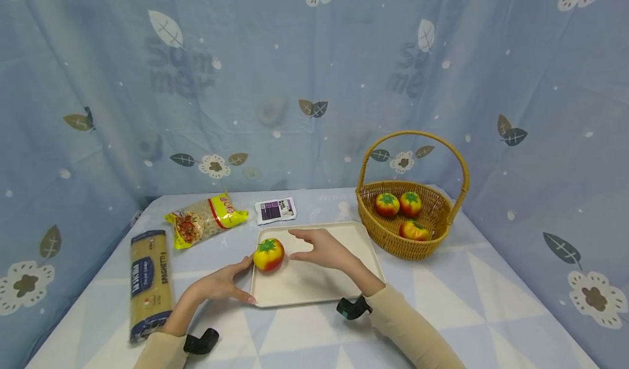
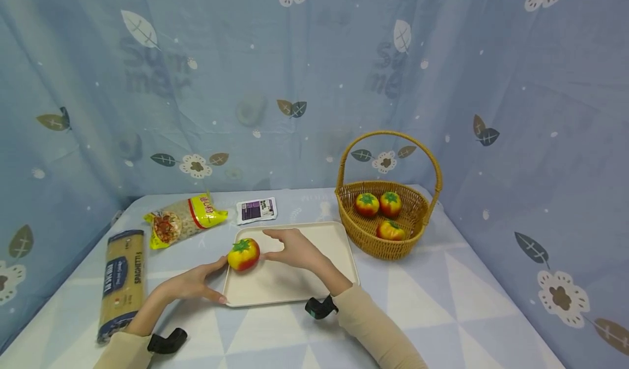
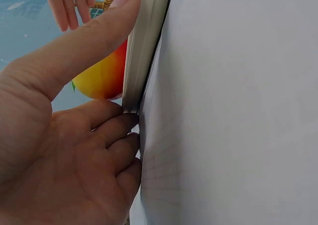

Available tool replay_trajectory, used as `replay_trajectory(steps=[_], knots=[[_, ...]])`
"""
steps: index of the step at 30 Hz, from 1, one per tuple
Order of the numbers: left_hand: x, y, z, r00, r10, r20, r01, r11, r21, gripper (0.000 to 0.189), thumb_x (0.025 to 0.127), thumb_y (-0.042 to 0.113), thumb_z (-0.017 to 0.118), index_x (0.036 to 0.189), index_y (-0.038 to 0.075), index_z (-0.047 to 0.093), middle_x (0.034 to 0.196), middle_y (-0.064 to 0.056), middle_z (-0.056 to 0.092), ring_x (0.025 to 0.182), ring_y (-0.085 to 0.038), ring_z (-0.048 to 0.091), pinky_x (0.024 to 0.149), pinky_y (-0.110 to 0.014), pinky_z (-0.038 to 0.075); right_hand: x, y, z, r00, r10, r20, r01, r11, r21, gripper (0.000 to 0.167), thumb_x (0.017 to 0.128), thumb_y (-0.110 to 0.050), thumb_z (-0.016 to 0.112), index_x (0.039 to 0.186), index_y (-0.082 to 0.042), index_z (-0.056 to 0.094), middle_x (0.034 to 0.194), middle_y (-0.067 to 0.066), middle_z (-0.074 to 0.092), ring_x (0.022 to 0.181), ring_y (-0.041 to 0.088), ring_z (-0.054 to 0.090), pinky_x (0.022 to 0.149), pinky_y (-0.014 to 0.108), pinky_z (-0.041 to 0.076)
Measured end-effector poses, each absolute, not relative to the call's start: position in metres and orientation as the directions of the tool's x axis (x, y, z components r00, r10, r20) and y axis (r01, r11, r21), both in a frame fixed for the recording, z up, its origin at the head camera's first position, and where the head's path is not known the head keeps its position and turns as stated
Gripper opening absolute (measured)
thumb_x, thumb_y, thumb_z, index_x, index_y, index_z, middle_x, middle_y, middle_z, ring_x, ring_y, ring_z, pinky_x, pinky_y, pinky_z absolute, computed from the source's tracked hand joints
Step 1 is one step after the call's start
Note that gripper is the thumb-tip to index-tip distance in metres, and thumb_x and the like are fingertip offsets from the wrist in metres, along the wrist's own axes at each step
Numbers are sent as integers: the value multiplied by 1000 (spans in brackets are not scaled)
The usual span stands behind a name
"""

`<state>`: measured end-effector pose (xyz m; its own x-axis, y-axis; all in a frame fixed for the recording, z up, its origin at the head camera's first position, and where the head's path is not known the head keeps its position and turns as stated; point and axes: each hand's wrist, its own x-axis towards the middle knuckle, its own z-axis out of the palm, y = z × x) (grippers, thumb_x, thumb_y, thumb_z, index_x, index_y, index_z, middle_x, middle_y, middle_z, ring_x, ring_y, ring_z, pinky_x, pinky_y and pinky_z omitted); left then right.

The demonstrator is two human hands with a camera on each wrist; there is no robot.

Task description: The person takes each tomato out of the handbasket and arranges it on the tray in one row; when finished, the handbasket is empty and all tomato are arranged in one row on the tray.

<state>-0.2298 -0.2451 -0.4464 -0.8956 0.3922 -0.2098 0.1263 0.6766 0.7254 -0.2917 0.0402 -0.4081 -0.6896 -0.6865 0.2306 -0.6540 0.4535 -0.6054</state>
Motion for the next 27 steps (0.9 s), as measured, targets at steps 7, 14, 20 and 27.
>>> replay_trajectory(steps=[7,14,20,27], knots=[[-229,-243,-447,-884,418,-208,139,662,737,110,71,31,86,149,-8,19,153,-31,16,140,-49,14,113,-61,14,-291,65,-401,-705,-669,234,-644,468,-605,61,87,-34,72,139,-8,53,139,6,53,125,22,53,102,35,45],[-228,-243,-448,-888,412,-206,141,669,729,110,71,32,86,149,-9,20,153,-31,17,140,-48,15,113,-61,15,-299,87,-393,-716,-644,271,-666,513,-542,61,86,-34,73,137,-7,55,137,8,56,125,25,53,102,40,45],[-228,-244,-447,-894,398,-205,132,671,729,110,70,32,86,148,-9,21,152,-32,17,140,-49,15,113,-61,13,-304,114,-370,-752,-569,332,-652,569,-502,60,86,-31,74,136,-4,55,129,13,61,114,29,60,97,43,49],[-229,-245,-447,-896,396,-201,134,672,728,110,70,32,86,148,-9,20,152,-32,17,140,-49,15,112,-61,15,-310,152,-353,-829,-434,354,-560,649,-516,58,88,-29,71,138,-5,53,121,18,64,61,21,52,73,39,51]])
